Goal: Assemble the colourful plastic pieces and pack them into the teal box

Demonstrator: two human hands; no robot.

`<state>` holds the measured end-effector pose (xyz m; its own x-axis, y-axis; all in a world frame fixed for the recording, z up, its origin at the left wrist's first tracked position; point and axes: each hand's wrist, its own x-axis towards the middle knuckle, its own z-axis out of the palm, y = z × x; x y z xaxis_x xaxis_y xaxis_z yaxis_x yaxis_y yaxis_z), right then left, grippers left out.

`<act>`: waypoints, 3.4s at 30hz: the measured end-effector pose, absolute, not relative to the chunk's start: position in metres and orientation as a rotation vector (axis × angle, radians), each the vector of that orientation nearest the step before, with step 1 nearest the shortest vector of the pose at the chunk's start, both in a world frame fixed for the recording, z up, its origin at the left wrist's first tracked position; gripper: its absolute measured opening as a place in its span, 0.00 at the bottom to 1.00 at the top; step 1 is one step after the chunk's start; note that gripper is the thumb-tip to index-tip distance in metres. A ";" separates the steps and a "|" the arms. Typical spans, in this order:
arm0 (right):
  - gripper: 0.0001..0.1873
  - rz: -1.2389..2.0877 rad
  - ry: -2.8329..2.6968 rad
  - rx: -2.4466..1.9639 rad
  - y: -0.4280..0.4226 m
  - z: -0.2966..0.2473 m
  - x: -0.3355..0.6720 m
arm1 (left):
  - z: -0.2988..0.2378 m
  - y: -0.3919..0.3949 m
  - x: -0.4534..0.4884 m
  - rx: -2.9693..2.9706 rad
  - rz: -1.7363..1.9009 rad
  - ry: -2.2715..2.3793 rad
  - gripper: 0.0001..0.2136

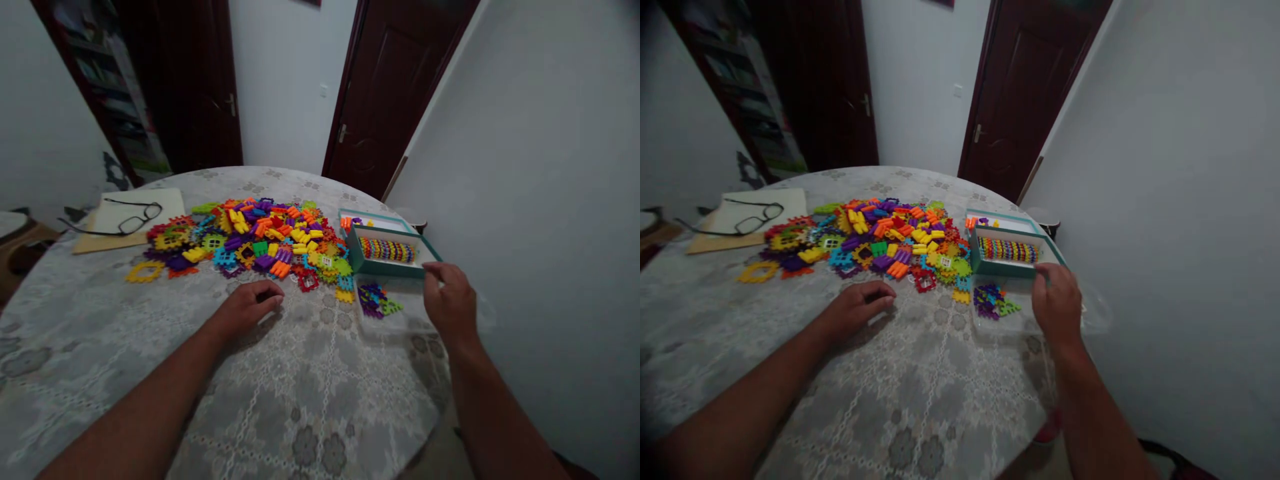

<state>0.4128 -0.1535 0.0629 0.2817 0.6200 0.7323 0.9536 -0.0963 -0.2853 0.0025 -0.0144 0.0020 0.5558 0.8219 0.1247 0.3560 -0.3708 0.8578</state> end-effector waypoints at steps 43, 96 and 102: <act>0.22 0.310 -1.917 -1.771 -0.060 0.016 0.155 | -0.026 -0.020 -0.007 2.638 0.659 1.315 0.42; 0.12 0.133 -1.903 -1.136 -0.100 -0.011 0.205 | 0.026 -0.064 -0.040 2.129 0.932 1.335 0.13; 0.12 0.282 -1.976 -0.982 -0.114 -0.004 0.202 | 0.026 -0.071 -0.043 2.103 0.754 1.344 0.11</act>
<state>0.2020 -0.1142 -0.0043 -0.2949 0.7310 0.6154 0.5299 0.6610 -0.5313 -0.0429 -0.0713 0.0264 0.3498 0.9210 0.1717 0.6264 -0.3662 0.6882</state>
